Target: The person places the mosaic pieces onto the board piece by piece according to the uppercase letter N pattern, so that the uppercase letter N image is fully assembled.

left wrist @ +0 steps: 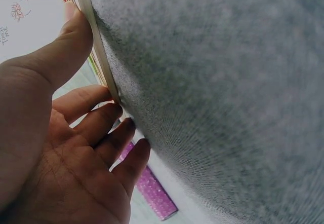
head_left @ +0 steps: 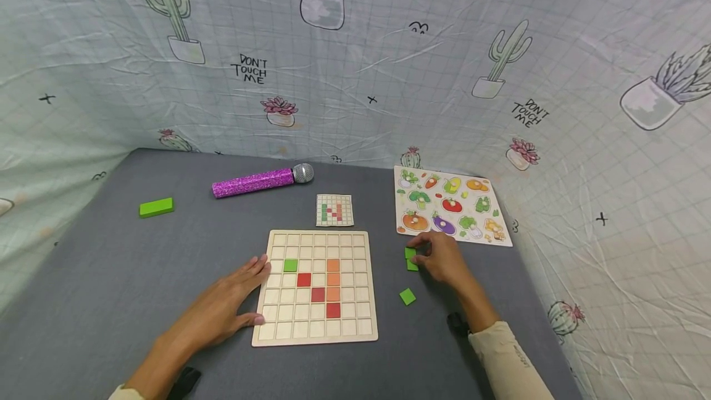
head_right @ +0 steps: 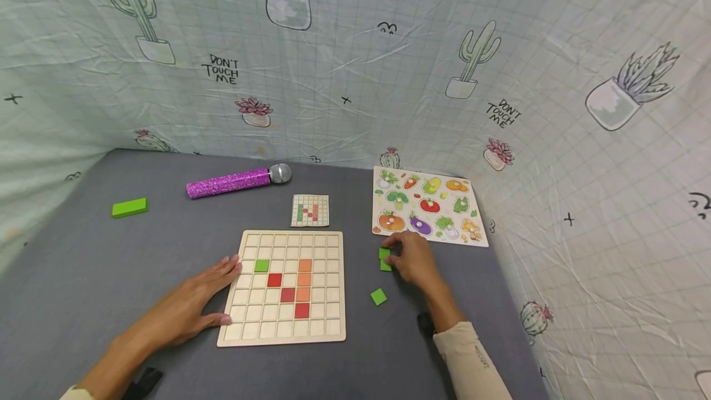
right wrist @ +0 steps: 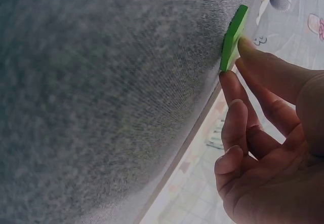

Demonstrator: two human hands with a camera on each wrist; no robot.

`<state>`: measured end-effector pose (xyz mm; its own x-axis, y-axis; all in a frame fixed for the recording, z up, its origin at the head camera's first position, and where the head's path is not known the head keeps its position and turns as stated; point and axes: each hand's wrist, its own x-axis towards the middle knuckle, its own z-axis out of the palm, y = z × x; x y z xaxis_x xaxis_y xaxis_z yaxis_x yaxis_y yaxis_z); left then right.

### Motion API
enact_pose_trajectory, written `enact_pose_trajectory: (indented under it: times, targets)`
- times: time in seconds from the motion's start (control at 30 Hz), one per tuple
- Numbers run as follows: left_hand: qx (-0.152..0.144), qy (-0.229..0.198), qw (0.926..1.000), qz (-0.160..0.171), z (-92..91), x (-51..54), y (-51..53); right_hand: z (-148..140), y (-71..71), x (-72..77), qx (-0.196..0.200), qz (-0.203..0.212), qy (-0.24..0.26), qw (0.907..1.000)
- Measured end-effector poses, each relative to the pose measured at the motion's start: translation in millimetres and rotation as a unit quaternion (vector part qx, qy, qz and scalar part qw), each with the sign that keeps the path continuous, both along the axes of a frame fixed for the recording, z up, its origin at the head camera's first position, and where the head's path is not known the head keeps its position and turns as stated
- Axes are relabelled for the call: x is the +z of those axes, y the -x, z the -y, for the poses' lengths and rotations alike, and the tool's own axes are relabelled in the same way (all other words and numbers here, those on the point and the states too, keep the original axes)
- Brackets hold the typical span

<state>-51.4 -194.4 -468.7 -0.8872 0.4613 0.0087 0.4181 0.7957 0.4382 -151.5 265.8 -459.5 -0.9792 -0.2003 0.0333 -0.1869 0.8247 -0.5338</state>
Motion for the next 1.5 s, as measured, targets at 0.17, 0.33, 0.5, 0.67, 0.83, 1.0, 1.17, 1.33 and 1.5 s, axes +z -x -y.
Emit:
enact_pose_trajectory:
  times: [0.17, 0.33, 0.5, 0.67, 0.83, 1.0, 1.17, 1.33, 1.5]
  targets:
    - [-0.001, 0.0, 1.0, -0.003, 0.1, 1.1, 0.4, 2.1, 2.7, 0.3, 0.002, 0.004, -0.006, 1.0]
    - [-0.003, 0.001, 1.0, -0.004, 0.4, 1.1, 0.3, 3.9, 4.8, 1.2, 0.0, 0.015, -0.005, 0.9999]
    - [-0.003, 0.005, 1.0, -0.003, 0.4, 0.1, 0.3, 4.8, 5.9, 3.6, 0.001, 0.011, 0.0, 0.9999]
    - [-0.001, 0.005, 1.0, -0.002, 0.0, -0.3, 0.2, 7.8, 4.7, 6.7, -0.005, -0.006, 0.01, 0.9999]
    - [0.0, 0.004, 1.0, -0.002, -0.3, 0.2, -0.1, 16.5, -0.1, 10.2, -0.007, -0.019, 0.033, 0.9993]
    - [-0.001, 0.004, 1.0, -0.004, -0.3, 0.1, -0.6, 31.6, -7.1, 12.4, 0.009, -0.028, 0.049, 0.9984]
    - [-0.001, 0.0, 1.0, -0.007, -0.3, 0.1, -0.9, 50.9, -15.7, 15.7, 0.029, -0.033, 0.061, 0.9972]
    - [0.001, -0.003, 1.0, -0.006, -0.4, -0.3, -0.8, 72.4, -25.6, 18.6, 0.036, -0.022, 0.079, 0.996]
    - [0.003, -0.001, 1.0, 0.0, -1.0, -0.2, -0.8, 91.3, -32.1, 19.9, 0.047, -0.013, 0.098, 0.994]
